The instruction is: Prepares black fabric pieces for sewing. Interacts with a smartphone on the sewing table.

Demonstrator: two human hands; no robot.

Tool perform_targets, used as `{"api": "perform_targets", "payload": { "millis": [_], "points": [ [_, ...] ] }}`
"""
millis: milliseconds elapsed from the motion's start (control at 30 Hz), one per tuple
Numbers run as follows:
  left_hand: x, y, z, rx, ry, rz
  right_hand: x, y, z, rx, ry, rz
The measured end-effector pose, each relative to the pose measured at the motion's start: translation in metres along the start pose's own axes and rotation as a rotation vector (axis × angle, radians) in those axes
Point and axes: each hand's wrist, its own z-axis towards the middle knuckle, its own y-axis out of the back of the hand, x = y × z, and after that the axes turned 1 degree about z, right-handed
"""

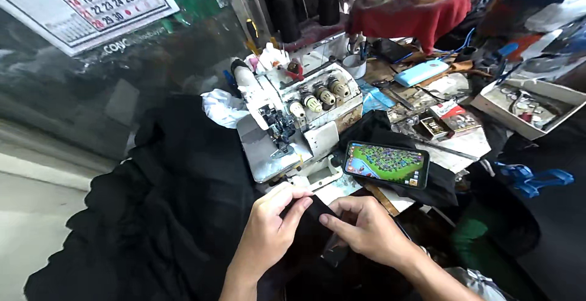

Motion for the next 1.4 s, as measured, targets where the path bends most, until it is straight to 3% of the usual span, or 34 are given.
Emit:
{"api": "perform_targets", "payload": {
  "millis": [433, 867, 1067, 1200, 1300, 1400],
  "points": [
    [0.005, -0.001, -0.003, -0.094, 0.099, 0.058, -0.002, -0.007, 0.002, -0.075, 0.046, -0.025],
    [0.004, 0.0, -0.004, -0.029, 0.124, 0.034, -0.003, 0.003, -0.003, -0.033, 0.044, -0.045],
    [0.019, -0.01, -0.011, -0.116, 0.165, 0.063, -0.015, 0.004, 0.005, -0.029, 0.057, -0.079],
    [0.006, 0.02, -0.001, -0.07, 0.188, -0.013, 0.01, 0.005, 0.018, 0.037, 0.15, -0.03],
    [-0.015, 0.046, 0.027, -0.118, 0.112, 0.139, 0.03, 0.002, 0.04, 0.034, 0.218, 0.029],
    [0.009, 0.046, 0.06, -0.155, 0.008, 0.481, 0.017, -0.009, 0.073, -0.07, 0.094, 0.004]
  ]
}}
